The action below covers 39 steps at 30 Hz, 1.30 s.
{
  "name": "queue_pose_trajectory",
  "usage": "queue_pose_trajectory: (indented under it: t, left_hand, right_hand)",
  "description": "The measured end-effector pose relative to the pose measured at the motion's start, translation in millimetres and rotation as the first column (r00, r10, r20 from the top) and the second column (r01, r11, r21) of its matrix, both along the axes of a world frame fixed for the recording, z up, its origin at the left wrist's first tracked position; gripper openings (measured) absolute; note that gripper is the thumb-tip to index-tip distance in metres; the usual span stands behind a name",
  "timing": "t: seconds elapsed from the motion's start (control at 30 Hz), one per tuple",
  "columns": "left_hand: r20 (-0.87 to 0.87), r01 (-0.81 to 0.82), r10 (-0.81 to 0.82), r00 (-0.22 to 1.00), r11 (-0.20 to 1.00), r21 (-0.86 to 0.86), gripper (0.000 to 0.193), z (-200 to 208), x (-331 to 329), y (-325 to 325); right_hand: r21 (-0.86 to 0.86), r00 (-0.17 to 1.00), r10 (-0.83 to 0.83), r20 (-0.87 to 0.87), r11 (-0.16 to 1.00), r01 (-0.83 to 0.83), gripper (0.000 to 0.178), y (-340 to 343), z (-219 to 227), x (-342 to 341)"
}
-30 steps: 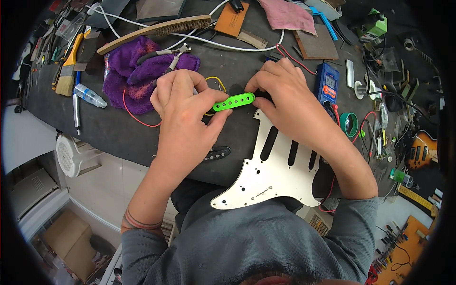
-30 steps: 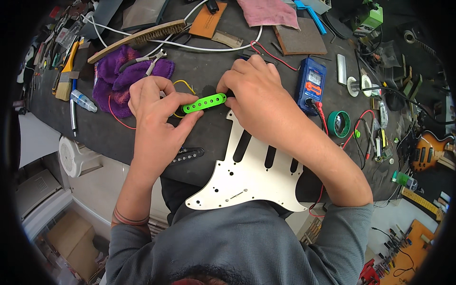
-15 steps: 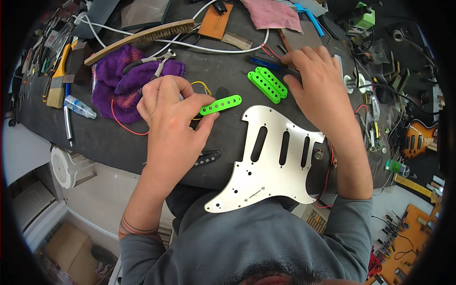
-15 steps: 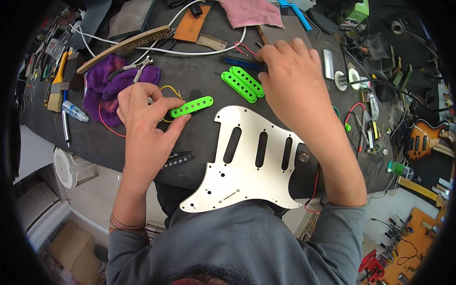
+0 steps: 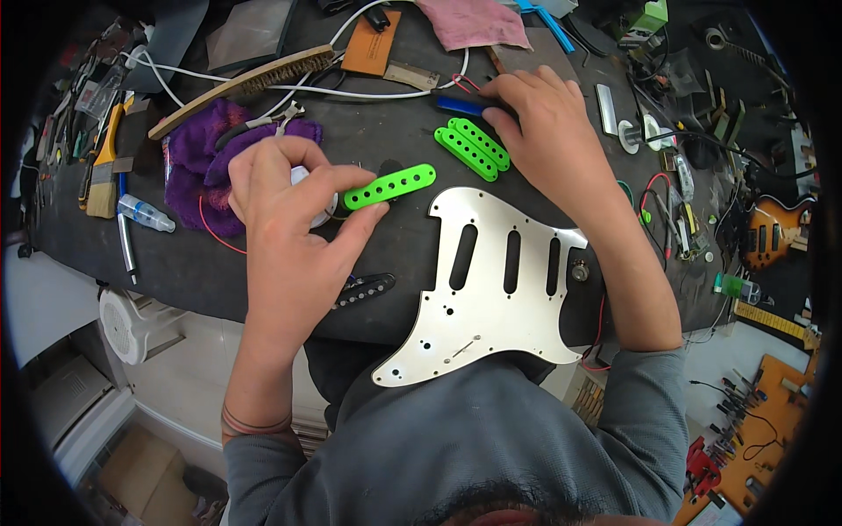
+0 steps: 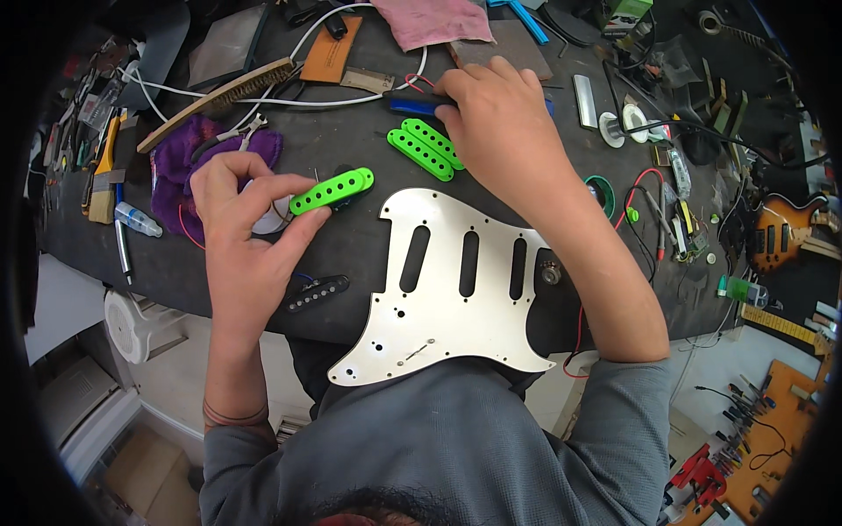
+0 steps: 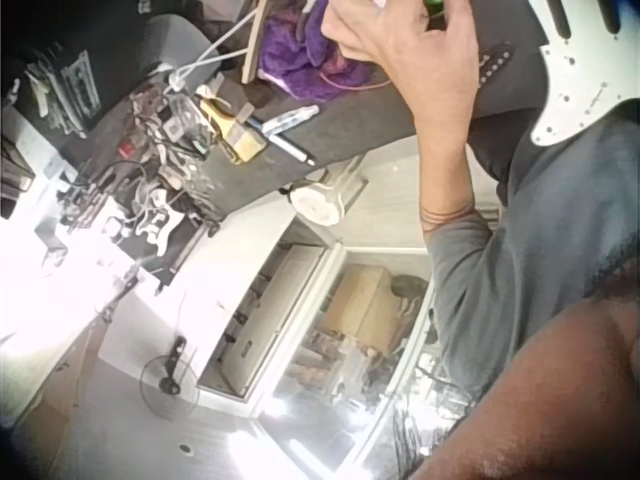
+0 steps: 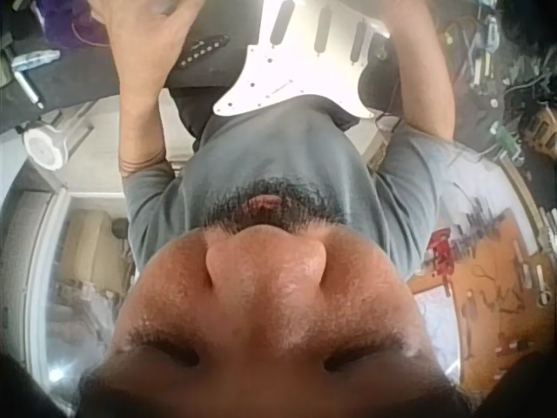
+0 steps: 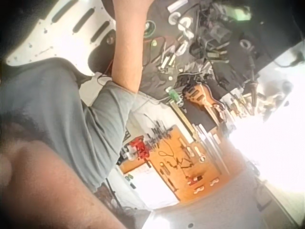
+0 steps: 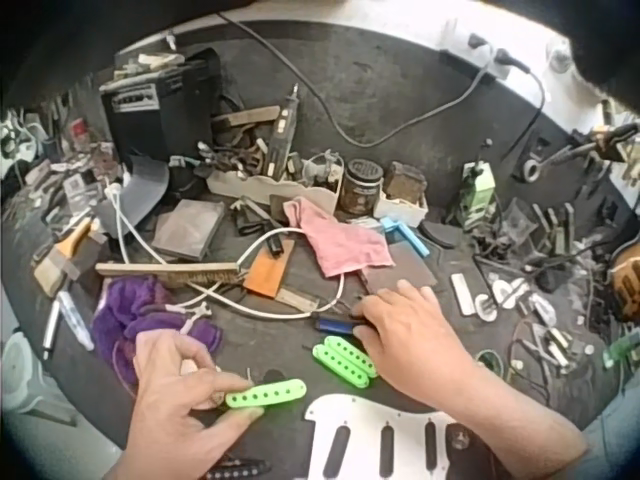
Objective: The person handles green guitar pickup covers and black pickup coils at a workbench, aligning the coils into the covers and positioning them relative to a white pickguard. They then handle electronic components including potentiometers and a small plastic bag of parts.
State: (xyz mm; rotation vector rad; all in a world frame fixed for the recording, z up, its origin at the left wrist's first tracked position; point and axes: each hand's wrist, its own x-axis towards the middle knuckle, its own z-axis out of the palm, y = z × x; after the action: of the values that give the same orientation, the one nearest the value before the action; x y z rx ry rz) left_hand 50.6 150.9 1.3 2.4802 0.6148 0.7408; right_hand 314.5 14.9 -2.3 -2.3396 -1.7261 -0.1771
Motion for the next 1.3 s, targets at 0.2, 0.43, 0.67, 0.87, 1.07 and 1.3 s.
queue_pose_trajectory:
  t: [0.2, 0.43, 0.67, 0.87, 1.07, 1.3]
  left_hand:
    - [0.127, 0.097, -0.112, 0.985, 0.988, 0.118, 0.032, 15.7, 18.2, 5.8]
    - [0.164, 0.226, -0.252, 0.954, 0.961, 0.158, 0.031, 26.3, 38.2, 1.2]
    - [0.173, 0.272, -0.285, 0.943, 0.958, 0.093, 0.028, 24.3, 35.8, -9.8]
    - [0.239, 0.287, -0.301, 0.923, 0.953, 0.094, 0.026, 22.7, 33.3, -16.7]
    - [0.235, 0.327, -0.334, 0.913, 0.942, 0.068, 0.025, 23.8, 29.5, -19.0]
    - [0.193, 0.327, -0.34, 0.92, 0.94, 0.097, 0.026, 24.3, 25.2, -23.0]
  right_hand:
    - [-0.087, 0.574, -0.14, -0.807, 0.989, 0.119, 0.036, -6.2, 21.9, 10.2]
    - [0.035, 0.145, 0.041, -0.989, 0.998, -0.045, 0.037, -26.6, 38.8, -6.0]
    - [0.085, 0.144, 0.097, -0.985, 0.993, -0.083, 0.037, -45.1, 40.2, -16.1]
    - [0.096, 0.08, 0.104, -0.991, 0.99, -0.101, 0.041, -57.1, 37.9, -16.5]
    - [0.096, 0.042, 0.1, -0.994, 0.991, -0.092, 0.039, -62.7, 32.1, -18.4]
    - [0.066, 0.014, 0.067, -0.998, 0.997, -0.05, 0.041, -63.3, 39.0, -27.8]
